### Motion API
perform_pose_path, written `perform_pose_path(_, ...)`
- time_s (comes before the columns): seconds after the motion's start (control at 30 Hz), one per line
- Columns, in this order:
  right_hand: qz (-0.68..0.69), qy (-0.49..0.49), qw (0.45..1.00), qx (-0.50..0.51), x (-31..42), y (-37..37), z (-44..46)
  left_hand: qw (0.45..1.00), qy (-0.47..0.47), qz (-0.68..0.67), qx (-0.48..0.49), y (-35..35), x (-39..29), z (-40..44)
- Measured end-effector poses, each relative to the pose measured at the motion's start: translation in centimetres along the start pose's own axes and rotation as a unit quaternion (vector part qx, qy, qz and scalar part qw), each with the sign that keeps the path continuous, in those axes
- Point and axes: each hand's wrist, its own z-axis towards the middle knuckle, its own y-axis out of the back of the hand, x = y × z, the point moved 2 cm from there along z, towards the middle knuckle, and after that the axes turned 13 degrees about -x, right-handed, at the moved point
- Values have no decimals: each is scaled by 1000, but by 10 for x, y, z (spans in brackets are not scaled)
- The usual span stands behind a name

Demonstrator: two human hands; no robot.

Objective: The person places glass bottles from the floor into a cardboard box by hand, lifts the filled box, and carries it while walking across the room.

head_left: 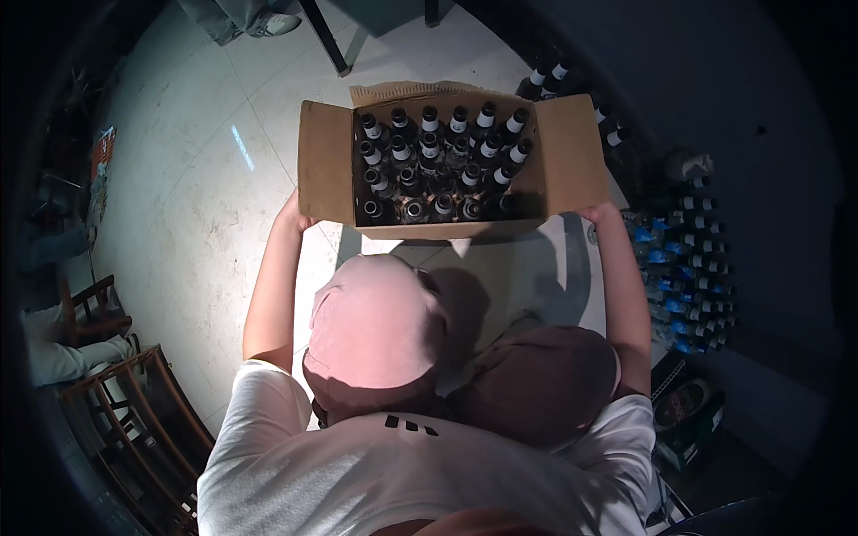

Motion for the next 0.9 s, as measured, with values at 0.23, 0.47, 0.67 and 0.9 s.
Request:
perform_pose_path(0.23, -226, 247, 920, -206, 76, -20, -42, 848, -350, 273, -289, 7, -69, -41)
perform_pose_path(0.47, -651, 311, 659, -212, 24, -75, -14, 757, -262, 562, -205, -44, -9, 12)
perform_pose_path(0.67, -613, 246, 724, -199, -11, -54, 50, 912, -50, 401, -66, -54, -16, 16)
perform_pose_path(0.9, -641, 242, 684, -250, 0, -72, 40, 928, -80, 362, -38, -38, -12, 24)
